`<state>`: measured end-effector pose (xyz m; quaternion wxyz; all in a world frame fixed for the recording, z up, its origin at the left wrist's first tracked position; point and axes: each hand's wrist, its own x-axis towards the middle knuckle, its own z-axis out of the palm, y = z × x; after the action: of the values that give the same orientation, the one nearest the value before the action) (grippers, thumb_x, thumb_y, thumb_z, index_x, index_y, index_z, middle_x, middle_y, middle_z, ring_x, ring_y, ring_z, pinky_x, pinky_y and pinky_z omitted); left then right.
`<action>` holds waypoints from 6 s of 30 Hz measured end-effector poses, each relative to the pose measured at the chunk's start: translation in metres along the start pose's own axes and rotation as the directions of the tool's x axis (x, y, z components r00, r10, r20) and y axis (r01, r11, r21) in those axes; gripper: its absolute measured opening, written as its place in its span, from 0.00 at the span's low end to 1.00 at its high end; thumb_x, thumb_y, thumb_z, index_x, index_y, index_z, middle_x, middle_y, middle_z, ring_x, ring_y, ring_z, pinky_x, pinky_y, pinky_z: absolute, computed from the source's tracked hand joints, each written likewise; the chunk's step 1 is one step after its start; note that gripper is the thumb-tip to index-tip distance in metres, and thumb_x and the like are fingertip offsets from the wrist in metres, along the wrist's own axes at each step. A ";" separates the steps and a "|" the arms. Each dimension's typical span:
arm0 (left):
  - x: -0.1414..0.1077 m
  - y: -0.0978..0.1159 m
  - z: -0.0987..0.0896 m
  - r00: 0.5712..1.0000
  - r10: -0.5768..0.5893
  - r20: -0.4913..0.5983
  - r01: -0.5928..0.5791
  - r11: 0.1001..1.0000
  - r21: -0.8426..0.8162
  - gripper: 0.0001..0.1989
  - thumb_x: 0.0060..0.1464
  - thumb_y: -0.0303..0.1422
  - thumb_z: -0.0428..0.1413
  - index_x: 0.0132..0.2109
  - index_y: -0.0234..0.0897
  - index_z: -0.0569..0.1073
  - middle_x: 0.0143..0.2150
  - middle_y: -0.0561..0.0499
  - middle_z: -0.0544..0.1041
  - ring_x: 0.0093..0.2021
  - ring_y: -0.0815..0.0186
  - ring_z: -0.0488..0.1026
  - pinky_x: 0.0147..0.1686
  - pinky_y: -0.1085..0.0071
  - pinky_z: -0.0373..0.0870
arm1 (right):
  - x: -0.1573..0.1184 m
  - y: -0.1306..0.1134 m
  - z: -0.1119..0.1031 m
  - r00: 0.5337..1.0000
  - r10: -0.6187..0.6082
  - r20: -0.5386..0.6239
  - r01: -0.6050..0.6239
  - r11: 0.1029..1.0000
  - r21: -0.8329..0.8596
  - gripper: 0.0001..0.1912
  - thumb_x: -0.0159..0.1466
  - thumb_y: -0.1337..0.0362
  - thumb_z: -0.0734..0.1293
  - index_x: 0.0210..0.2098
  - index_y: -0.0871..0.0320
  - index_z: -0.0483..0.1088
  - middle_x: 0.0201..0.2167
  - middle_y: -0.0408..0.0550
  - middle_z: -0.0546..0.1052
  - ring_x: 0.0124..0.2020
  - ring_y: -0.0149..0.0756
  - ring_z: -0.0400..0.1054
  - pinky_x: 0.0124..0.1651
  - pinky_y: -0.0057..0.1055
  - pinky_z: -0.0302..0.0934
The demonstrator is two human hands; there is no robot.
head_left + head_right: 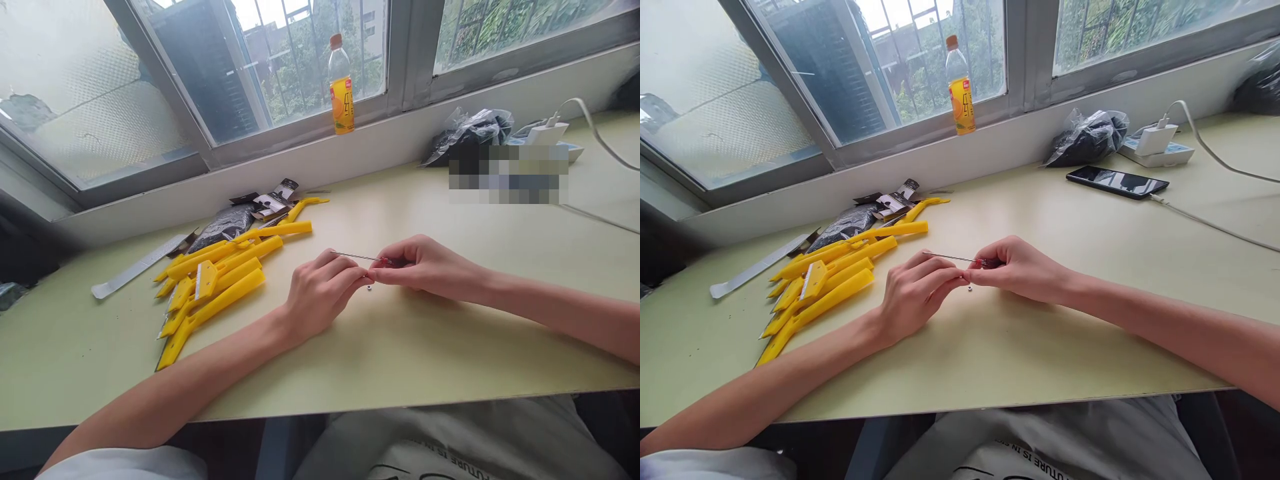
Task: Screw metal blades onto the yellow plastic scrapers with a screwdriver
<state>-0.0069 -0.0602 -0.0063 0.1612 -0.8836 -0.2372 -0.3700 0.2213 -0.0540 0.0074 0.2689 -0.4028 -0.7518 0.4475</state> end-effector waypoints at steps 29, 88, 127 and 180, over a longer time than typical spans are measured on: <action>-0.001 -0.003 0.003 0.992 -0.034 0.122 0.043 0.997 -0.069 0.09 0.68 0.32 0.54 0.43 0.37 0.79 0.39 0.49 0.83 0.38 0.66 0.75 0.39 0.69 0.72 | 0.000 0.001 -0.003 0.996 -0.087 -0.017 0.085 0.991 -0.100 0.26 0.62 0.41 0.68 0.31 0.61 0.78 0.23 0.42 0.62 0.27 0.30 0.50 0.28 0.30 0.44; 0.003 -0.006 0.003 0.956 -0.077 0.284 0.171 0.931 -0.322 0.06 0.69 0.32 0.51 0.45 0.36 0.72 0.37 0.48 0.79 0.37 0.64 0.71 0.44 0.65 0.69 | 0.000 0.002 -0.003 0.998 -0.067 -0.021 0.065 0.994 -0.085 0.20 0.63 0.48 0.69 0.33 0.60 0.79 0.23 0.42 0.62 0.27 0.30 0.51 0.28 0.29 0.44; 0.003 -0.006 0.004 0.918 -0.143 0.369 0.258 0.924 -0.283 0.12 0.66 0.40 0.55 0.41 0.36 0.76 0.35 0.49 0.78 0.38 0.63 0.72 0.47 0.62 0.67 | 0.000 0.008 -0.004 0.995 -0.071 -0.066 0.059 0.983 -0.177 0.18 0.62 0.50 0.69 0.34 0.60 0.79 0.21 0.39 0.59 0.25 0.28 0.49 0.27 0.29 0.44; -0.003 -0.001 -0.020 0.908 -0.032 0.419 0.087 0.990 -0.115 0.19 0.66 0.48 0.53 0.47 0.39 0.79 0.42 0.43 0.75 0.43 0.59 0.67 0.48 0.59 0.63 | 0.004 0.023 -0.023 0.973 -0.111 -0.201 0.037 0.940 -0.340 0.21 0.63 0.45 0.68 0.33 0.57 0.79 0.20 0.40 0.63 0.23 0.30 0.53 0.28 0.31 0.49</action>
<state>-0.0206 -0.0691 0.0051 0.0374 -0.9431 -0.2682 -0.1930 0.2450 -0.0337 -0.0027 0.2940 -0.4605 -0.7974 0.2562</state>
